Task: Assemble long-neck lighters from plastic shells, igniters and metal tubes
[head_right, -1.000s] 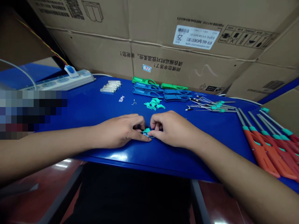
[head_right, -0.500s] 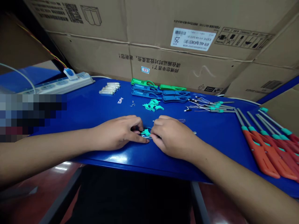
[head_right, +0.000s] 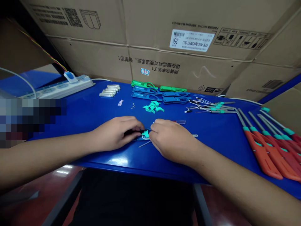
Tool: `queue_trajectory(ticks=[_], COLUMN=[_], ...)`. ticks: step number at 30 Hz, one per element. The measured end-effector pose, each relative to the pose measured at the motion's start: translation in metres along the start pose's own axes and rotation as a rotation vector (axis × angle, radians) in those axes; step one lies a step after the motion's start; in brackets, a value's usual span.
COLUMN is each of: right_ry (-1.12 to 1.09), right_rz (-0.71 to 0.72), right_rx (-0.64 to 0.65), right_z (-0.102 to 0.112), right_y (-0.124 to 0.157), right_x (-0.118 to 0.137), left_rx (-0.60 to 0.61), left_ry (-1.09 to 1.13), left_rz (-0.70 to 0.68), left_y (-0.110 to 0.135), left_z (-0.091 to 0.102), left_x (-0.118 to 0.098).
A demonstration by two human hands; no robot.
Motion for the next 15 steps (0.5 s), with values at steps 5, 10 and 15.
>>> queue_trajectory(ticks=[5,10,15], right_ry=[0.128,0.084,-0.344], right_rz=[0.107,0.131,-0.046], right_rx=[0.010,-0.024,-0.061], right_z=[-0.001,-0.002,-0.002], right_y=[0.002,0.007,0.005], right_x=[0.010,0.013,-0.007], left_rx=[0.058,0.064,0.066], left_ry=[0.087,0.089,0.143], left_rz=[0.039,-0.007,0.014], left_y=[-0.005,-0.004,-0.005], left_z=[0.000,-0.002,-0.004], left_x=[0.003,0.001,0.003])
Point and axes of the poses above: each hand's wrist, its own y-axis away from the middle knuckle, its own z-axis out of the back of the hand, x = y × z, the point moved 6 cm from there along -y, towards the middle knuckle, and after that the axes turned 10 degrees about z, right-handed, at the moved point
